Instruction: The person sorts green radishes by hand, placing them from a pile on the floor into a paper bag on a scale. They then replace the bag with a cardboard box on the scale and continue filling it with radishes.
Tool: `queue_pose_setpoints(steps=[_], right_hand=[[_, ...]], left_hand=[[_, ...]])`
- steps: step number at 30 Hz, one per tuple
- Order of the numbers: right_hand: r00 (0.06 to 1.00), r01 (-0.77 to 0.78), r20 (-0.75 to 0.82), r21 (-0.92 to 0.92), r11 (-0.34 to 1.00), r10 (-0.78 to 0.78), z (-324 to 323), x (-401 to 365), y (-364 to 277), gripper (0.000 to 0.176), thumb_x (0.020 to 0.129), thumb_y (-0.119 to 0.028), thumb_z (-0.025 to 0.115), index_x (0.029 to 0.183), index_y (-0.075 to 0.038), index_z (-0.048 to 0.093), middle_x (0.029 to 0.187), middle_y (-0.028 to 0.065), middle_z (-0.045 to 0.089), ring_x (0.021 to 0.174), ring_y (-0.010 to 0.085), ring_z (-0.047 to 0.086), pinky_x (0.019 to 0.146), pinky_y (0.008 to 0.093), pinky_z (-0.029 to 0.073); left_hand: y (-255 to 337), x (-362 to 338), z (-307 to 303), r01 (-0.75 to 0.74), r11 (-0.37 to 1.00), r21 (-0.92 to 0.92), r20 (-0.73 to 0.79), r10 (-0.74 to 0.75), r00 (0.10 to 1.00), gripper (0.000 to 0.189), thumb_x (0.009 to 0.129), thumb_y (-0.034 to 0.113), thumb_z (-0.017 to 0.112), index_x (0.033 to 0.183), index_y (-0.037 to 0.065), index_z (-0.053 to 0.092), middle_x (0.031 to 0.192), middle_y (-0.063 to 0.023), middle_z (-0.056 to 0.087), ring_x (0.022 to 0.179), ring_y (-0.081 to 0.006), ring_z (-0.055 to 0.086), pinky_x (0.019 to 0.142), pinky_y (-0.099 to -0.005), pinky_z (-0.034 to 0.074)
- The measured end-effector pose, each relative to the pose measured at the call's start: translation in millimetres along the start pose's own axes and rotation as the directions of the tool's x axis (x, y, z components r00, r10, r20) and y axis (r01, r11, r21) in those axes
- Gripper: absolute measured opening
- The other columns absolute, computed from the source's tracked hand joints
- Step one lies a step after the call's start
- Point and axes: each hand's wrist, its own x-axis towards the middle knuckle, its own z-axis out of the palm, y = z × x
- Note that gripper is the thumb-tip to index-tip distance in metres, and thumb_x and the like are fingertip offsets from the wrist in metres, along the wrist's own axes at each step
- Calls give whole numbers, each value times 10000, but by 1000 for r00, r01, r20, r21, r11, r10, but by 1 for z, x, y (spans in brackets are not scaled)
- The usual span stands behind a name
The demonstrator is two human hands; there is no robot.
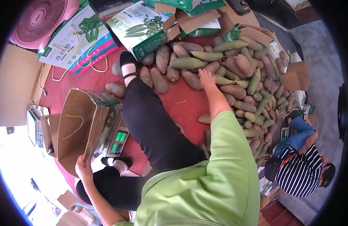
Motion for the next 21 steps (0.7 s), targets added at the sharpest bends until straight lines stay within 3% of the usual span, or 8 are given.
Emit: queue_pose_setpoints(steps=[4,6,10,13,14,15,20,21], right_hand=[[999,-16,30,-79,997,19,-5,-2,-10,475,843,-140,557,1307,-187,465,1324,64,437,1226,272,436,942,465,430],[998,22,56,-241,970,-9,-7,-1,-14,288,910,-201,458,1175,-169,566,1256,49,474,1184,241,456,890,441,428],[998,51,-10,-220,974,-55,-1,-8,-12,231,874,-149,513,1094,-147,582,1211,58,514,1153,249,489,868,428,466],[989,129,-30,-290,948,-143,9,-12,-3,187,910,-166,440,1039,-157,574,1085,61,587,1092,239,537,842,413,477],[983,170,-18,-289,942,-183,11,-14,1,188,908,-165,442,1052,-153,562,1101,51,579,1098,241,533,836,422,481],[978,193,-18,-300,934,-208,12,-17,4,200,910,-166,437,1072,-149,552,1106,41,573,1099,244,532,834,432,480],[973,195,-78,-228,954,-218,-6,-34,14,241,852,-102,501,1088,-149,516,1130,44,552,1120,258,509,823,440,482],[975,183,-79,-245,952,-208,-20,-42,13,219,893,-134,463,1104,-171,508,1164,20,545,1146,231,499,848,443,476]], left_hand=[[4,2,-1,30,1000,-7,6,-30,1000,107,797,66,627,894,20,629,772,-126,594,717,-284,600,659,-343,464],[2,2,-2,45,999,18,27,-45,999,107,795,62,624,893,19,627,765,-128,587,706,-286,593,650,-343,460],[4,2,-4,79,996,31,32,-80,996,111,793,72,625,891,19,628,769,-131,586,707,-292,592,649,-347,457],[-2,2,0,-60,994,94,-55,65,996,151,797,118,633,898,6,625,834,-158,612,786,-342,607,704,-385,471],[-13,-2,6,-85,988,127,-128,101,987,169,799,127,634,913,3,624,865,-164,620,829,-358,604,732,-390,471],[6,1,-5,2,995,96,-3,-2,1000,179,797,134,638,927,12,629,885,-157,625,847,-353,604,744,-382,471],[12,-2,-6,25,994,105,-41,-21,999,162,806,160,625,928,56,650,886,-118,635,860,-320,616,757,-381,484],[14,-1,-8,40,996,85,-13,-39,999,158,808,163,624,929,65,654,884,-108,636,860,-314,617,757,-379,485]])
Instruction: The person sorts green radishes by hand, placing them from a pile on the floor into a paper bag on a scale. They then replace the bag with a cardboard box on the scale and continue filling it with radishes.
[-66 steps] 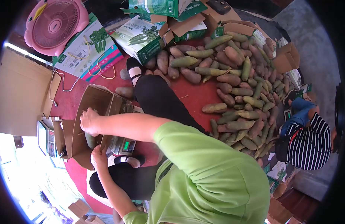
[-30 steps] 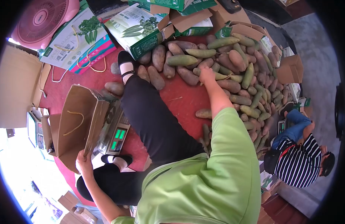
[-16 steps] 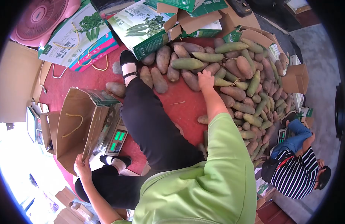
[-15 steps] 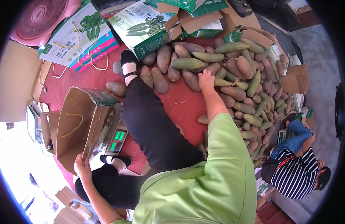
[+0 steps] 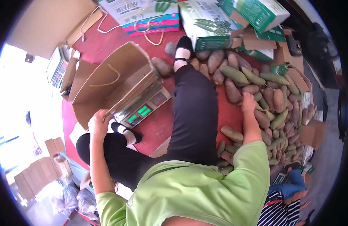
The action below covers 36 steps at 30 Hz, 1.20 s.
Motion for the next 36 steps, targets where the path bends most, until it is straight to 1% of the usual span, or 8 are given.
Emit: queue_pose_setpoints(steps=[5,10,18,20,23,26,32,36], right_hand=[[991,-64,-110,144,988,80,-33,1,18,364,801,-72,600,1143,-154,505,1164,61,555,1109,290,515,849,448,465],[923,107,-333,706,700,195,-74,13,12,480,737,-38,694,1181,-71,516,1146,138,578,1094,300,537,907,376,437],[657,623,-752,501,600,-55,-235,1,-77,446,777,-36,679,1202,-44,545,1159,104,582,1024,240,575,888,340,452],[683,710,-731,657,255,-17,-282,-18,-106,407,810,-17,674,1197,-27,548,1146,71,581,996,152,569,848,280,472],[643,761,-762,647,-47,-75,-333,-44,-144,369,824,-12,679,1172,-15,558,1110,49,580,969,93,555,825,232,476],[591,777,-795,607,-167,-138,-359,-62,-182,366,794,-48,725,1124,-16,571,1019,35,604,907,90,574,809,233,484],[603,765,-662,639,87,-445,-350,-77,-274,477,692,-267,815,1037,-33,583,878,90,639,776,170,624,694,291,501],[540,842,-740,479,249,-402,-308,-61,-342,482,653,-364,805,940,-42,591,852,122,641,783,276,641,684,381,500]], left_hand=[[-4,-2,0,5,1000,0,-1,-5,1000,140,821,182,606,909,91,666,859,-96,634,851,-302,617,739,-374,487],[-6,-3,0,-9,999,44,10,9,1000,145,818,178,600,927,106,664,870,-91,631,875,-302,616,747,-383,491],[-2,-15,1,-52,998,30,38,51,998,150,817,160,608,949,121,669,892,-79,642,890,-284,623,760,-397,504],[-1,-19,3,-79,997,18,63,78,995,144,828,154,599,949,119,668,886,-85,639,882,-283,624,753,-398,505],[-3,-24,6,-114,993,3,65,113,991,162,817,118,596,965,105,661,876,-99,636,876,-299,621,753,-402,502],[-4,-26,7,-130,991,-7,75,130,989,201,796,83,596,988,100,654,881,-110,636,886,-314,616,761,-410,498],[-2,-24,3,-183,983,32,82,180,980,149,820,109,590,955,106,652,863,-94,627,875,-284,622,748,-398,508],[-3,-21,1,-128,992,17,109,126,986,166,819,119,589,974,106,648,876,-110,625,881,-311,616,745,-410,500]])
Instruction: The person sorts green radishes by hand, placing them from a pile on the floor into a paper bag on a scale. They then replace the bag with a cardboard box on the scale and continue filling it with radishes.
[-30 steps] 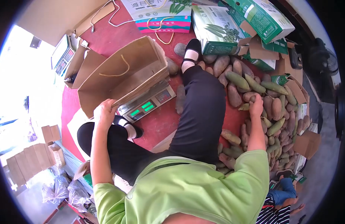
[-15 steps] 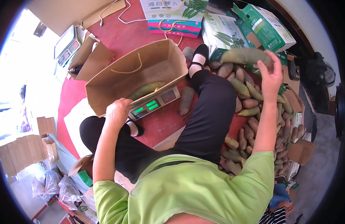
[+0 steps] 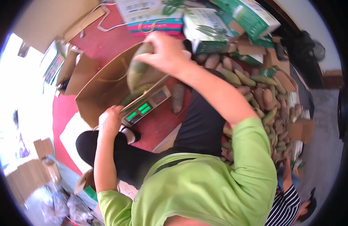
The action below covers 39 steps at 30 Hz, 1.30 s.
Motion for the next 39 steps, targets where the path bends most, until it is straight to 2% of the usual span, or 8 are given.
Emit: queue_pose_setpoints(steps=[8,19,27,30,33,34,36,39], right_hand=[[892,-181,337,-341,923,300,43,7,10,301,774,-288,692,926,-30,666,879,179,692,866,286,682,781,392,540],[934,-355,-70,-45,934,351,-103,-33,71,244,773,-300,671,901,-92,673,847,105,682,783,288,651,689,393,501],[648,-754,-176,-288,591,741,-109,-280,229,188,789,-226,620,892,-70,637,859,125,667,839,329,642,738,422,499],[340,-832,-2,-466,300,940,-94,-381,225,213,825,-210,543,918,-62,665,903,158,668,888,358,633,779,437,502],[214,-331,505,-768,548,836,-87,-463,231,287,867,-201,448,952,-72,690,965,180,666,935,362,628,818,447,497],[206,-337,509,-765,549,836,-92,-472,214,287,867,-201,448,952,-72,690,965,180,666,935,362,628,818,447,497],[337,-881,33,-341,327,941,-105,-487,180,306,882,-191,417,956,-88,694,975,184,669,957,349,630,848,442,494],[199,-762,38,-623,179,979,-91,-573,247,265,857,-192,482,967,-55,682,1007,188,664,984,352,621,874,431,490]], left_hand=[[-1,8,-2,-1,1000,-29,-24,1,1000,185,816,124,611,989,81,658,913,-137,636,847,-349,613,731,-408,484],[-2,17,1,41,999,-25,-40,-42,998,173,805,131,623,960,63,654,882,-156,636,818,-368,614,707,-424,477],[-11,20,8,33,998,-47,-46,-35,998,157,811,137,617,945,60,648,851,-161,645,797,-356,631,689,-405,488],[-11,21,9,32,997,-69,-65,-36,997,152,812,127,620,944,55,645,840,-162,647,789,-351,634,685,-403,487],[-12,21,12,11,996,-89,-71,-18,997,142,816,117,622,939,47,641,831,-157,646,772,-340,632,678,-390,482],[-16,21,13,10,994,-107,-67,-17,998,141,818,117,624,938,45,640,827,-155,645,766,-335,631,676,-386,480],[-23,22,15,-1,994,-109,-54,-5,999,141,819,118,628,938,42,637,817,-153,639,753,-327,625,673,-378,477],[-18,21,15,19,997,-77,-93,-27,995,143,814,119,643,930,36,634,800,-154,631,732,-319,622,666,-373,476]])
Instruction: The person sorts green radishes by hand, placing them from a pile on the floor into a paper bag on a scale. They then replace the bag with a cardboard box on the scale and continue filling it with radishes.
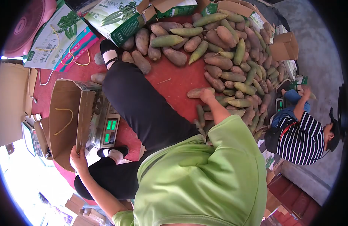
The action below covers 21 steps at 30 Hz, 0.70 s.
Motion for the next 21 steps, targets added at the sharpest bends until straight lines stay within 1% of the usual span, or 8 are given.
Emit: queue_pose_setpoints(steps=[1,3,6,8,12,16,18,21], right_hand=[[1000,0,4,1,1000,0,-17,-5,-3,265,857,-192,482,967,-55,682,1007,188,664,984,352,621,874,431,490],[931,-284,-121,350,893,344,-61,-14,-6,237,793,-198,610,930,-16,676,1004,187,665,994,338,621,890,410,487],[881,-299,-198,468,832,429,-98,-4,7,381,716,-201,715,1035,-7,636,1097,211,624,1058,347,589,924,405,469],[745,-434,-269,499,750,610,-129,-4,1,582,704,-234,751,1208,-28,544,1222,228,542,1154,353,525,979,397,434],[743,-451,-208,545,706,636,-141,13,23,771,683,-325,780,1315,-37,445,1280,227,489,1195,357,487,1016,410,401],[730,-444,-159,628,639,664,-131,33,29,824,662,-345,795,1336,-40,430,1288,227,483,1211,348,475,1030,404,391],[742,-414,-135,678,607,657,-129,37,21,884,644,-360,808,1367,-49,404,1283,224,486,1208,344,476,1038,401,384],[710,-499,-104,624,601,697,-132,34,6,804,638,-359,812,1306,-74,468,1289,219,472,1196,349,479,1028,403,390]], left_hand=[[0,0,0,1,1000,3,3,-1,1000,143,814,119,643,930,36,634,800,-154,631,732,-319,622,666,-373,476],[-1,0,1,16,1000,-17,-6,-16,1000,140,810,119,651,922,36,635,786,-153,627,717,-307,621,659,-368,475],[5,-1,-1,37,999,2,12,-37,999,132,810,116,652,914,36,635,777,-152,625,711,-296,622,656,-365,475],[5,-2,0,39,999,7,4,-39,999,129,812,115,651,911,34,634,775,-153,623,707,-295,621,655,-362,474],[10,-1,0,6,998,55,-32,-4,999,124,814,107,647,908,29,628,771,-152,621,698,-295,619,653,-356,474],[3,-2,2,-15,997,73,-62,19,998,126,813,96,645,915,25,624,768,-152,621,694,-297,619,653,-354,474],[1,-2,3,-1,1000,3,-42,1,999,127,810,82,642,920,22,620,770,-152,623,698,-297,623,654,-350,477],[-3,-2,4,-8,1000,-21,-56,7,998,122,810,76,643,915,19,617,762,-148,618,679,-281,612,650,-343,475]])
